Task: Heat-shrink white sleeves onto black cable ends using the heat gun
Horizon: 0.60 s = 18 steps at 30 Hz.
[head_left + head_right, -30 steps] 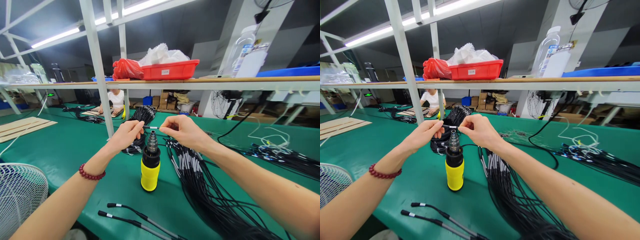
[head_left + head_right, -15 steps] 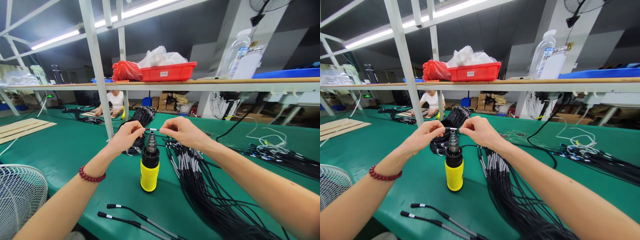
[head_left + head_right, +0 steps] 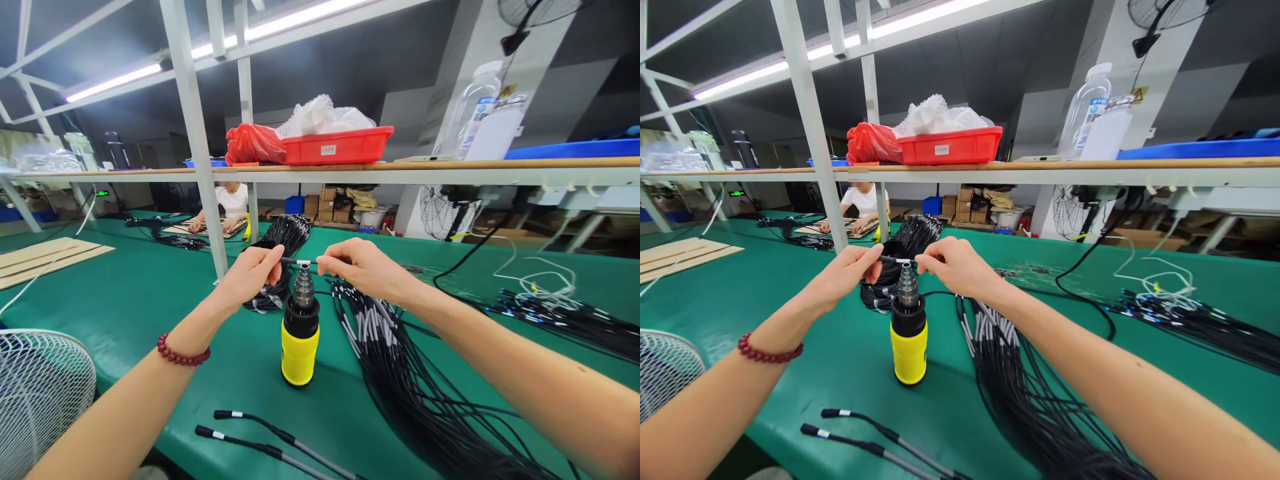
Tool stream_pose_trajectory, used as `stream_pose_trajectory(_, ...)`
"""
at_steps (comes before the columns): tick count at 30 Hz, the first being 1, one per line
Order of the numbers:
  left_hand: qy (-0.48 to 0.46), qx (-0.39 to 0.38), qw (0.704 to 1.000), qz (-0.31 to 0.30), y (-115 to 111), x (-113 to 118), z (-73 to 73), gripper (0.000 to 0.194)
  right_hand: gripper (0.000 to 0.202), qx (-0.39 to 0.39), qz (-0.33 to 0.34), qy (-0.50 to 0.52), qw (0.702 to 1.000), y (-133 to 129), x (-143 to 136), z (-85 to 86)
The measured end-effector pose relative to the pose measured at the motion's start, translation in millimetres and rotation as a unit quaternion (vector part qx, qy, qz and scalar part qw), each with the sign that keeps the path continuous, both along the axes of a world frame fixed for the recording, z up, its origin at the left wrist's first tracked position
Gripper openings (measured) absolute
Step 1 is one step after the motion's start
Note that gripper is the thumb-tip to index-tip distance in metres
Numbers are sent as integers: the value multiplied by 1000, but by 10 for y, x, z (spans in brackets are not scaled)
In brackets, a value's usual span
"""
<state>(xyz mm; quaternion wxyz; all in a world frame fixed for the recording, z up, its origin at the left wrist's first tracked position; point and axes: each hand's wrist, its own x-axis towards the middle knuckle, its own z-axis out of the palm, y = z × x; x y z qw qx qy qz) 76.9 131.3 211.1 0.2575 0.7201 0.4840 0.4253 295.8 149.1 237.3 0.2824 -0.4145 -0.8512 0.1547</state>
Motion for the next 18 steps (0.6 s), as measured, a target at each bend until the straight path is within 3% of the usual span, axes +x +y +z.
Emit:
stream_pose_trajectory(6,1,54,998,-12,15,-12,-15,24,22,16,5,64,998,84,-5,-65)
stream_pose_trajectory(13,2,2,1000,-31,39,-26,-9,50,24,6,17,67,998,1,5,21)
stream_pose_trajectory(18,4,17,999,-30,19,0,-2,42,35,-24,24,6,999,-50,26,81)
